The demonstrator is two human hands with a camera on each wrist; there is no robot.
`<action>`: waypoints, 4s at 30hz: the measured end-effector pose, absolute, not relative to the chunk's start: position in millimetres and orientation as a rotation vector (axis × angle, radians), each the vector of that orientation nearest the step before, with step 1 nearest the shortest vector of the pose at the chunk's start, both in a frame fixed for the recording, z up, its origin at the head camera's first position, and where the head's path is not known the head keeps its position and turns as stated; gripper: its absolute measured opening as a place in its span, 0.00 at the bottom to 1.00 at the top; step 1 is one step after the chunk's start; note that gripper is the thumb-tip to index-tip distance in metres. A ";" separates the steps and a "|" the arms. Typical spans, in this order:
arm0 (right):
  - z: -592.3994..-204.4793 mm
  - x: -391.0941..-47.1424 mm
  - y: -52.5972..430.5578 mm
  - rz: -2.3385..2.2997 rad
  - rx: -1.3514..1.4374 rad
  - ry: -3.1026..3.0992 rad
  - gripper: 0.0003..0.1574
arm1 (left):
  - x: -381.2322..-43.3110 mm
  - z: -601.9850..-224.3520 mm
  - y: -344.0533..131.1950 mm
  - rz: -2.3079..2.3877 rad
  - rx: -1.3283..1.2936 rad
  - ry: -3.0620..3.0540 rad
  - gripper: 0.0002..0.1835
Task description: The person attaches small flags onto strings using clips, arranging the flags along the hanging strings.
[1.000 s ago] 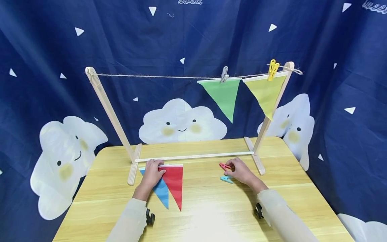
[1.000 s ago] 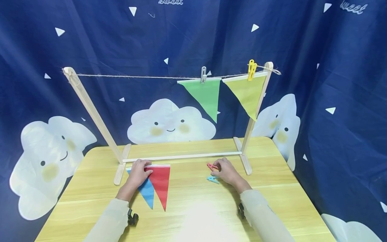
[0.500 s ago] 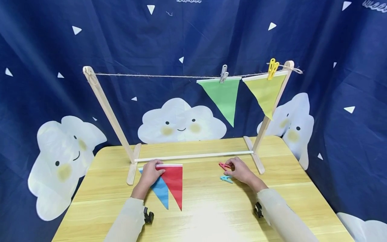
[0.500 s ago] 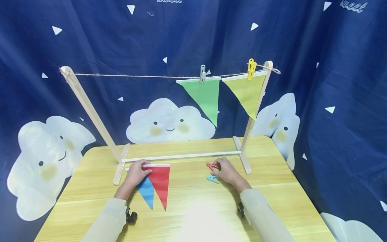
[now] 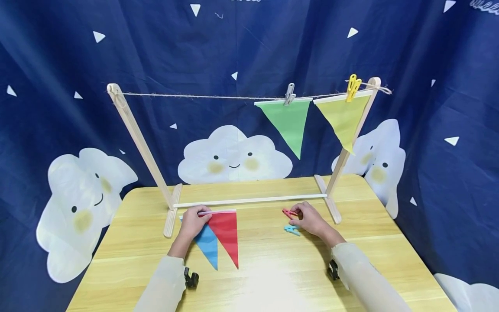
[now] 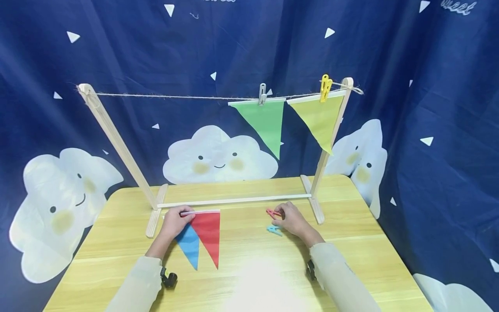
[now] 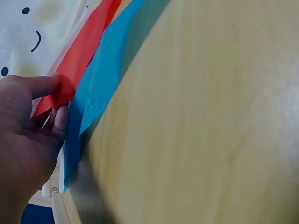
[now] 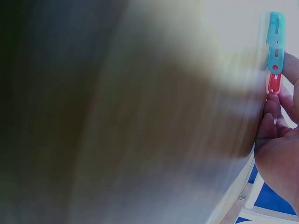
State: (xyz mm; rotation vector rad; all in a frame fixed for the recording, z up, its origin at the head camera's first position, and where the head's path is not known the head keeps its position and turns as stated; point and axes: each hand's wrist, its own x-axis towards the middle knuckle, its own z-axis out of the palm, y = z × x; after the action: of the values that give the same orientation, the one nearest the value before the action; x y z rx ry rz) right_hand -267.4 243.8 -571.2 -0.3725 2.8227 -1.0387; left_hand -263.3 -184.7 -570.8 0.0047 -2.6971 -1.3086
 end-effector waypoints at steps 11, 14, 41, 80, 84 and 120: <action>-571.3 -269.0 244.4 -1.022 -0.367 2.828 0.21 | -262.0 -567.1 -183.5 -1.537 0.055 -2.641 0.04; -571.5 -269.1 243.9 -1.024 -0.372 2.828 0.21 | -260.7 -566.2 -182.9 -1.645 0.129 -2.611 0.07; -570.6 -268.5 246.4 -1.048 -0.444 2.831 0.17 | -255.0 -566.9 -172.0 -2.019 0.316 -2.369 0.14; -554.9 -259.5 253.3 -1.220 -0.373 2.841 0.11 | -248.8 -540.9 -169.0 -2.033 0.226 -2.310 0.13; -551.6 -255.7 251.5 -1.229 -0.369 2.873 0.10 | -249.2 -543.1 -167.5 -2.048 0.196 -2.262 0.12; -498.2 -242.4 228.7 -1.602 -0.470 2.924 0.15 | -237.5 -496.4 -149.5 -2.029 0.149 -2.217 0.16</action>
State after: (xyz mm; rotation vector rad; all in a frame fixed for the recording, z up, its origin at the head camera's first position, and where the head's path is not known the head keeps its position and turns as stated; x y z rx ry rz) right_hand -242.4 228.7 -498.2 -0.4702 2.9242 -1.6022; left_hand -237.5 -149.5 -496.4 0.1489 -2.2166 -2.0290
